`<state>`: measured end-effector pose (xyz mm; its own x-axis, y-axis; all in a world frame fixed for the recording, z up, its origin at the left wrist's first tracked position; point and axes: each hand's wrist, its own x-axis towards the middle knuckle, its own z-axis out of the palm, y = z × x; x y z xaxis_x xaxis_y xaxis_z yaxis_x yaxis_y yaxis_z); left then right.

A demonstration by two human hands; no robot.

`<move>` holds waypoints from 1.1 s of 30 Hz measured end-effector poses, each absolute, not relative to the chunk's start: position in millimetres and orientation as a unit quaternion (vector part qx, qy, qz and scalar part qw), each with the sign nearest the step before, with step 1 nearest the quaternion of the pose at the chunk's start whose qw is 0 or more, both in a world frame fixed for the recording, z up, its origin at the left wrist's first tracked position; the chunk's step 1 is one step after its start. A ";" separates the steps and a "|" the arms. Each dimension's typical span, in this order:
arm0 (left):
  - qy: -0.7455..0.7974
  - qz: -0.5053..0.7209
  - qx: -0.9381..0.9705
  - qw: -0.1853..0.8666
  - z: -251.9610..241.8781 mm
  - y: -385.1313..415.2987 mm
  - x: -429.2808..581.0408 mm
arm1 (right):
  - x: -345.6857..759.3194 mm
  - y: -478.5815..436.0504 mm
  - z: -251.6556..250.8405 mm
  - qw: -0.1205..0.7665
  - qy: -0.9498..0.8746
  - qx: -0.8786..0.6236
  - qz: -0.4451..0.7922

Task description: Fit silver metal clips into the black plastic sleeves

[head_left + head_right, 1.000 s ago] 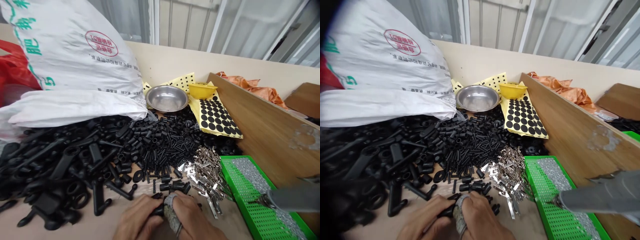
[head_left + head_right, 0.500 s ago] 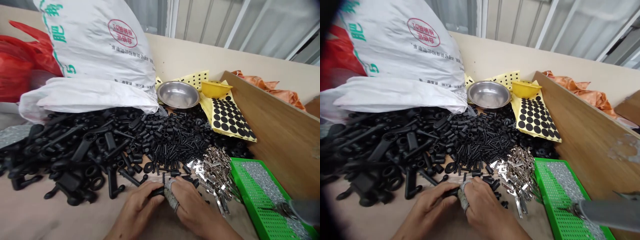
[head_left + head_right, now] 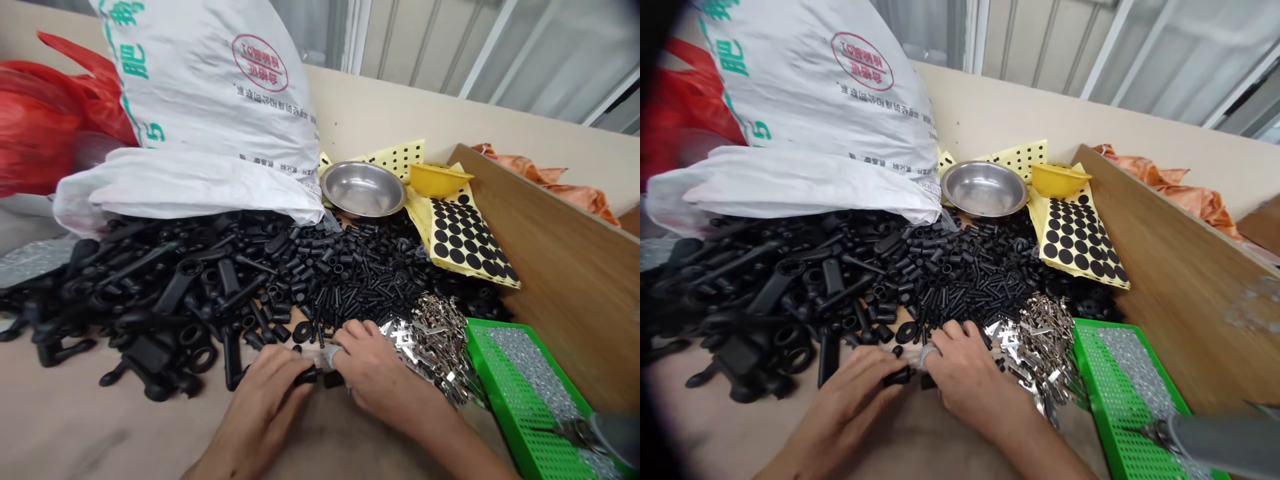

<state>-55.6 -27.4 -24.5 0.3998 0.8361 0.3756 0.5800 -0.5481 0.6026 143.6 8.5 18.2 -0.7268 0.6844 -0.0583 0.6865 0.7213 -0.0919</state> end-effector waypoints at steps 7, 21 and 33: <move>0.455 0.276 0.833 0.153 -31.9 -27.9 -50.6 | 128.1 20.5 16.9 0.033 0.950 0.311 0.020; 0.495 0.231 0.827 0.136 -31.5 -17.6 -41.4 | 126.7 33.5 11.0 0.018 0.956 0.291 0.042; 0.578 0.014 0.815 0.021 -3.3 27.8 -34.0 | 168.5 25.2 1.0 -0.228 0.796 0.511 -0.231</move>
<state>-34.0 27.8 -3.3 0.3309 0.9437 -0.0020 0.9425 -0.3304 0.0508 168.5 25.2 1.0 -0.3741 0.9185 0.1277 0.7080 0.3718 -0.6005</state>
